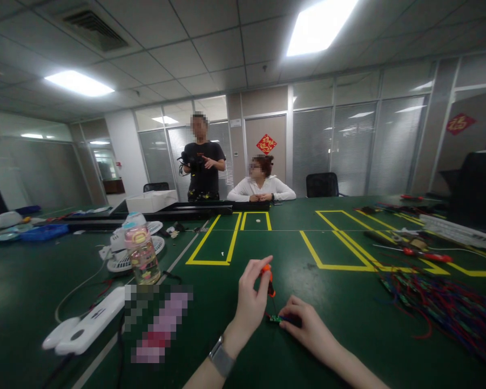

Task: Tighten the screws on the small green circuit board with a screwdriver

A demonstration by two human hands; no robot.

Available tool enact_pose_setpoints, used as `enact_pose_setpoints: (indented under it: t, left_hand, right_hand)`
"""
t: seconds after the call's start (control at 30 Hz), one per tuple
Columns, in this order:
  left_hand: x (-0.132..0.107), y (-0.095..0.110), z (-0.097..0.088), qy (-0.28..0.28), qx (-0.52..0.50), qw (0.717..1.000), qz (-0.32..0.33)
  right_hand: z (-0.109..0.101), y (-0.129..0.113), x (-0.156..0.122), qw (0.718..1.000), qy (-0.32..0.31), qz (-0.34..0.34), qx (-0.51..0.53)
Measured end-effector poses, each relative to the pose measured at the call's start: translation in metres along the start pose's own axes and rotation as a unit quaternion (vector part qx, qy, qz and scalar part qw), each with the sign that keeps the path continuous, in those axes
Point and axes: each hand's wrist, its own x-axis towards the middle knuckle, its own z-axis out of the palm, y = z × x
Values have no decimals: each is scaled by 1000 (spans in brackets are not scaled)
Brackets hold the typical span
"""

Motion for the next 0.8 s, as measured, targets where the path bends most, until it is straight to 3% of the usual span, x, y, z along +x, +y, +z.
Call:
enact_pose_setpoints:
  t: [0.17, 0.4, 0.8]
  left_hand:
    - [-1, 2, 0, -26, -64, 997, -31]
    - [-1, 2, 2, 7, 20, 1000, 10]
    - [0, 0, 0, 18, 26, 1000, 4]
  right_hand:
    - [-2, -2, -1, 1000, -1, 1, -8]
    - [-2, -3, -1, 1000, -1, 0, -7]
    - [-1, -2, -1, 1000, 2, -6, -9]
